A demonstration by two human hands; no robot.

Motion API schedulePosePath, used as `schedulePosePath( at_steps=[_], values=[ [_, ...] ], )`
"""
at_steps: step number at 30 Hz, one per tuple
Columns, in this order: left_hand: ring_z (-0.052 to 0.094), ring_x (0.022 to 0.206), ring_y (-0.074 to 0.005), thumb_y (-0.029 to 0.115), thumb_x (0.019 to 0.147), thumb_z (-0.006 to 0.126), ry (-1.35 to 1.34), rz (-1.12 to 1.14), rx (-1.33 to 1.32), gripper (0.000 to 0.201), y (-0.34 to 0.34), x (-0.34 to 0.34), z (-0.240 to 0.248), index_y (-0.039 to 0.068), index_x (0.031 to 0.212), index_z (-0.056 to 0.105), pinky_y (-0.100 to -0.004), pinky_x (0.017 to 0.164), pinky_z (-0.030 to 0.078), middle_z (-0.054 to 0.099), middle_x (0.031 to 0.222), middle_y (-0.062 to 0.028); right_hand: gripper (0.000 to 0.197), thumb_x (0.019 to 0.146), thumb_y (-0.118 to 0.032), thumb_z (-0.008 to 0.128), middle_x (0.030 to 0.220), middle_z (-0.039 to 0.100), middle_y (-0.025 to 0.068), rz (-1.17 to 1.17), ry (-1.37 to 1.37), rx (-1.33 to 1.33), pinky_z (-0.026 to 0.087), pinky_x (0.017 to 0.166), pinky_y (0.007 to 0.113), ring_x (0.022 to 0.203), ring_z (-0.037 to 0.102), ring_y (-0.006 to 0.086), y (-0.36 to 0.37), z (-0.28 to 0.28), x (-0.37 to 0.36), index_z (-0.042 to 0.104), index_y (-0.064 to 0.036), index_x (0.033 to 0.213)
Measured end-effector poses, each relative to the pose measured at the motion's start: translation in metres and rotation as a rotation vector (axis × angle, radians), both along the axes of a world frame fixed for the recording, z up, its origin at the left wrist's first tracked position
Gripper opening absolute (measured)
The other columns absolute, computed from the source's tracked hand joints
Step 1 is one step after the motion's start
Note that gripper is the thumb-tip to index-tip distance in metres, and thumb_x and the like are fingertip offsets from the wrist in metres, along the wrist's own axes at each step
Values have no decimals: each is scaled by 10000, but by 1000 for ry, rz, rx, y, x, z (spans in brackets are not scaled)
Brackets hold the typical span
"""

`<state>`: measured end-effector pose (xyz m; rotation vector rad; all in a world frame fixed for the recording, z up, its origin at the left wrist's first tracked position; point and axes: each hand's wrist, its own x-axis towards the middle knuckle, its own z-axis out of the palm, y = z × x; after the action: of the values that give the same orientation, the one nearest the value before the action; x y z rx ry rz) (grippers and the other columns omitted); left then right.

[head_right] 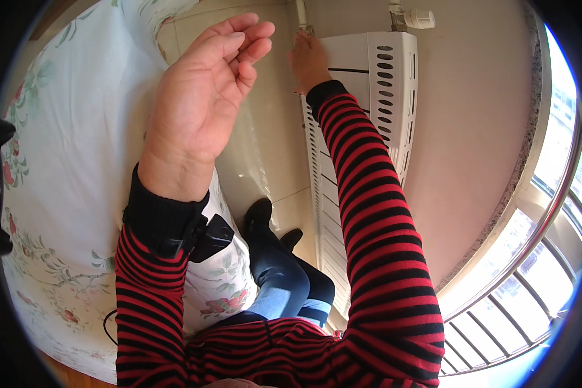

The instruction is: The person wipes a metal railing, a white radiator, and a windowsill using a cloth. They move along the railing and radiator, wiping each section methodically before finishing on the windowsill.

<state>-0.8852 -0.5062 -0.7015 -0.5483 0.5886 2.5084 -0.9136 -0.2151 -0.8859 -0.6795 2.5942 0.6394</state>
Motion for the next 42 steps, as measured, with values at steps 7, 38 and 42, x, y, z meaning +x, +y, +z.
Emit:
schedulePosePath(
  at_steps=[7, 38, 42],
  values=[
    [648, 987, -152, 57, 969, 557, 13, 87, 70, 238, 8, -1, -11, -15, 1186, 622, -205, 785, 497, 708, 1135, -140, 937, 629, -647, 853, 1455, 557, 118, 123, -256, 258, 242, 1223, 413, 1484, 351, 293, 4, -2, 70, 625, -61, 1325],
    [635, 1098, -149, 48, 1013, 585, -8, -68, 38, 325, 5, -11, -24, -25, 1329, 564, -224, 784, 505, 648, 1295, -110, 756, 922, -121, 654, 1673, 271, 187, -542, 333, -335, 263, 1253, 421, 1548, 281, 329, 38, 264, 296, 310, 5, 1584],
    [634, 1093, -140, 56, 1010, 586, 2, -95, 38, 327, 7, -9, -25, -11, 1330, 570, -219, 781, 503, 648, 1291, -97, 682, 973, -5, 525, 1677, 214, 254, -595, 408, -494, 256, 1267, 421, 1551, 242, 417, 43, 229, 280, 250, 62, 1594]
  ],
)
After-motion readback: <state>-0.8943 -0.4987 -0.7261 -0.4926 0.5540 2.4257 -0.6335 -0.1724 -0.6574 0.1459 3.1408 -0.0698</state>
